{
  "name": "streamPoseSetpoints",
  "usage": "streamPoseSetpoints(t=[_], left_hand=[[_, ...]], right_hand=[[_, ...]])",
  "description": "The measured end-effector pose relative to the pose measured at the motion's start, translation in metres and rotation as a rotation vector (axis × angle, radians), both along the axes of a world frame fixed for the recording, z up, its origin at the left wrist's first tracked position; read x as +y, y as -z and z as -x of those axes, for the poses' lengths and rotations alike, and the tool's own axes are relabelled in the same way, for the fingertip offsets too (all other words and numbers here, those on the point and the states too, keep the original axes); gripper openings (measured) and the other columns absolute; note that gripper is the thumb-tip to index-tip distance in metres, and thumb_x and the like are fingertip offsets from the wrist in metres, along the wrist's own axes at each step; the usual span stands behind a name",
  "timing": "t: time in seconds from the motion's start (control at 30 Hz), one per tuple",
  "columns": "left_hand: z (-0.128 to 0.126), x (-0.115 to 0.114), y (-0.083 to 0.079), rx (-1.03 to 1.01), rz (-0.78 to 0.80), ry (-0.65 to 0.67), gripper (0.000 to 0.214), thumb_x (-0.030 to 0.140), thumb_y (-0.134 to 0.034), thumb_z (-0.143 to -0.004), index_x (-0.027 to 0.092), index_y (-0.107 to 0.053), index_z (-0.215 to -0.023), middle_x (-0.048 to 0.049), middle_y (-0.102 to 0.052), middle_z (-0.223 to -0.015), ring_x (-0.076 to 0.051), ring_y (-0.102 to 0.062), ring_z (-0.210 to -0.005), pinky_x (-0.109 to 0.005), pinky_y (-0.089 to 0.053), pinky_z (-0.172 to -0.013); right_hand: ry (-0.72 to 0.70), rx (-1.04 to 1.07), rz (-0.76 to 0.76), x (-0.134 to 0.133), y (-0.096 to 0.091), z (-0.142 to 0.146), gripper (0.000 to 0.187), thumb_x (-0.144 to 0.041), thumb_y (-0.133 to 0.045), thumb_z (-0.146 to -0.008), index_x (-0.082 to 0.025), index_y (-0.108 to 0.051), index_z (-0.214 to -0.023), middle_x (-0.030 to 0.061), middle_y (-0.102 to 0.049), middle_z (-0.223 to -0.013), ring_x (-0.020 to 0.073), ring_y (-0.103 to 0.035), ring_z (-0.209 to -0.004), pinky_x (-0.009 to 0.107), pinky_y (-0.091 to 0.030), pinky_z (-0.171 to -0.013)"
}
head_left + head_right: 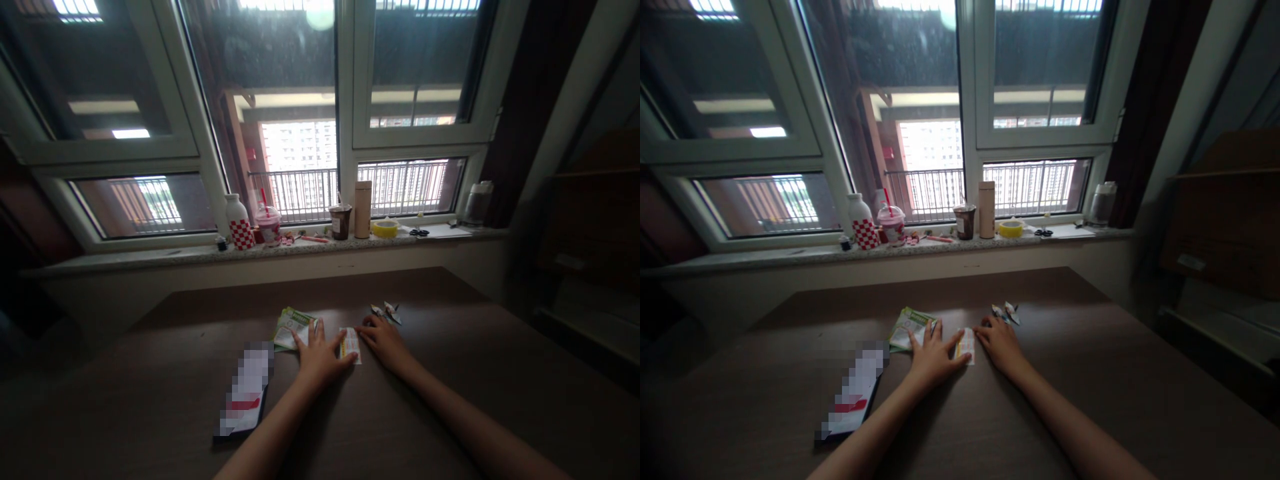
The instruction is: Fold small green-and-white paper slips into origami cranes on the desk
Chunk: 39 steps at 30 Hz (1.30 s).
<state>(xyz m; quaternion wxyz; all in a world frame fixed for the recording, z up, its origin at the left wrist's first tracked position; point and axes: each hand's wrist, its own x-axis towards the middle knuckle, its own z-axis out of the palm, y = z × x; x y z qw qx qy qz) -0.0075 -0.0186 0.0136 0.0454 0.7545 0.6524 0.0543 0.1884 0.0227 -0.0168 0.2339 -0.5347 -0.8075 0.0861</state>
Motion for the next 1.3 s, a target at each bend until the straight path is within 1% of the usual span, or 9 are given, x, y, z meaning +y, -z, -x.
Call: streamPoseSetpoints(t=[0.13,0.23,0.37,0.47,0.6,0.77,1.03,1.2,1.3], left_hand=[[0.0007,0.0009,0.0022,-0.001,0.0,-0.008,0.074,0.081,-0.04,-0.077,0.048,-0.041,-0.142,-0.0077,-0.021,-0.163,-0.041,-0.006,-0.151,-0.076,0.01,-0.107],[0.0014,0.0011,0.0032,-0.014,-0.015,0.0,0.072,0.081,-0.041,-0.077,0.05,-0.042,-0.141,-0.0066,-0.022,-0.163,-0.04,-0.007,-0.151,-0.077,0.01,-0.106],[0.0011,-0.0001,0.0014,-0.018,-0.019,0.016,0.069,0.08,-0.04,-0.078,0.05,-0.042,-0.141,-0.0044,-0.022,-0.163,-0.041,-0.006,-0.151,-0.077,0.011,-0.106],[-0.0004,-0.0014,-0.0015,-0.011,-0.008,0.005,0.068,0.078,-0.04,-0.079,0.05,-0.042,-0.141,-0.0018,-0.021,-0.164,-0.042,-0.005,-0.15,-0.077,0.011,-0.107],[-0.0015,-0.0023,-0.0039,-0.008,-0.001,0.001,0.068,0.078,-0.04,-0.08,0.05,-0.041,-0.142,-0.0018,-0.02,-0.164,-0.042,-0.005,-0.15,-0.077,0.011,-0.107],[-0.0004,-0.0012,-0.0016,-0.014,-0.003,0.006,0.068,0.078,-0.041,-0.079,0.05,-0.042,-0.141,-0.0037,-0.021,-0.164,-0.041,-0.006,-0.151,-0.077,0.011,-0.106],[-0.0006,-0.0008,-0.001,0.001,0.007,-0.002,0.07,0.079,-0.039,-0.079,0.049,-0.041,-0.142,-0.0046,-0.02,-0.164,-0.042,-0.006,-0.15,-0.077,0.01,-0.107],[0.0007,0.0008,0.0011,-0.022,-0.011,0.014,0.068,0.079,-0.037,-0.079,0.051,-0.042,-0.14,-0.0029,-0.024,-0.163,-0.042,-0.006,-0.15,-0.078,0.01,-0.106],[0.0014,0.0015,0.0031,-0.028,-0.024,0.014,0.069,0.081,-0.035,-0.079,0.051,-0.043,-0.14,-0.0044,-0.025,-0.162,-0.042,-0.007,-0.15,-0.078,0.01,-0.105]], right_hand=[[0.038,-0.039,-0.028,-0.0007,0.0014,0.0032,0.032,-0.032,-0.047,-0.096,-0.034,-0.069,-0.12,0.0074,-0.061,-0.121,0.0267,-0.053,-0.112,0.043,-0.044,-0.097],[0.047,-0.044,-0.052,-0.0011,0.0035,0.0039,0.032,-0.032,-0.048,-0.096,-0.034,-0.068,-0.12,0.0077,-0.062,-0.121,0.0271,-0.053,-0.112,0.044,-0.044,-0.098],[-0.002,0.014,-0.079,-0.0011,0.0061,0.0014,0.032,-0.031,-0.051,-0.094,-0.027,-0.068,-0.121,0.0103,-0.063,-0.119,0.0271,-0.054,-0.111,0.043,-0.044,-0.098],[-0.047,0.067,-0.085,-0.0008,0.0083,-0.0011,0.029,-0.032,-0.053,-0.092,-0.026,-0.072,-0.114,0.0098,-0.063,-0.118,0.026,-0.055,-0.11,0.042,-0.044,-0.099],[-0.054,0.104,-0.063,0.0,0.0094,-0.0012,0.024,-0.035,-0.056,-0.091,-0.027,-0.076,-0.102,0.0079,-0.065,-0.112,0.0249,-0.057,-0.107,0.042,-0.045,-0.098],[-0.025,0.128,-0.008,0.0016,0.006,0.0008,0.02,-0.035,-0.062,-0.087,-0.027,-0.078,-0.095,0.0076,-0.066,-0.11,0.0242,-0.057,-0.107,0.04,-0.044,-0.099],[-0.054,0.176,0.033,0.0033,0.0043,-0.0014,0.018,-0.035,-0.069,-0.08,-0.026,-0.078,-0.093,0.0079,-0.064,-0.111,0.0243,-0.057,-0.109,0.04,-0.041,-0.102],[-0.078,0.184,0.056,0.0037,0.0065,-0.0039,0.023,-0.036,-0.073,-0.076,-0.026,-0.076,-0.097,0.0087,-0.063,-0.117,0.0257,-0.055,-0.113,0.042,-0.04,-0.105],[-0.083,0.191,0.072,0.0017,0.0054,-0.0051,0.028,-0.037,-0.074,-0.075,-0.025,-0.075,-0.1,0.0094,-0.061,-0.121,0.0262,-0.055,-0.115,0.041,-0.04,-0.105]])
